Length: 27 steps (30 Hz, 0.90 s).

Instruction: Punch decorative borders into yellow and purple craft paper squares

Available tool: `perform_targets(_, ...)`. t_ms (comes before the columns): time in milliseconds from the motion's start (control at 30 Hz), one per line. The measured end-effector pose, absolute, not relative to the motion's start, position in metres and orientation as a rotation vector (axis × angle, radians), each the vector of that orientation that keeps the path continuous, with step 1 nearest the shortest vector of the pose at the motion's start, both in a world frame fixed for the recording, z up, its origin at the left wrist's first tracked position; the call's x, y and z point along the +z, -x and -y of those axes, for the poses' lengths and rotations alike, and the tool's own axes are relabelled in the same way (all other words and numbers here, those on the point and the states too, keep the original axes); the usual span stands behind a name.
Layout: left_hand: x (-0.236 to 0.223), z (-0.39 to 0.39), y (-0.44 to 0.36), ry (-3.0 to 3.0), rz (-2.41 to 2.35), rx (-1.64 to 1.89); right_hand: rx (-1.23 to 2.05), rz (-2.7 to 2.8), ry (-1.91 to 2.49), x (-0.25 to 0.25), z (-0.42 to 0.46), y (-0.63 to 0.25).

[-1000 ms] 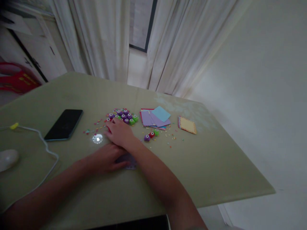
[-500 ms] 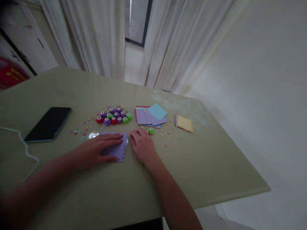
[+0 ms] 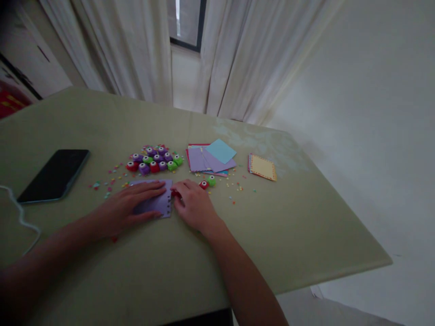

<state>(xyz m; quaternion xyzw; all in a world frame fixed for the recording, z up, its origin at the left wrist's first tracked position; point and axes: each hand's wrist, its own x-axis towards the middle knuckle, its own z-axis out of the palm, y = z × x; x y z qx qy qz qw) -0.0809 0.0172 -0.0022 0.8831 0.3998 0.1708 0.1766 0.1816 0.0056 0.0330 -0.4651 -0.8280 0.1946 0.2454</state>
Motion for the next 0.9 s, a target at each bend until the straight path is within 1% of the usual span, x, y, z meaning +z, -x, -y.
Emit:
perform_targets(367, -0.0021, -0.0168, 0.0797, -2.518, -1.127, 0.512, 0.534, 2.250, 1.244, 0.0310, -0.0048, -0.1805)
perform_targets(900, -0.0004, -0.0149, 0.0772, -2.515, -1.178, 0.475, 0.503, 2.155, 1.392, 0.0308, -0.0073, -0.1844)
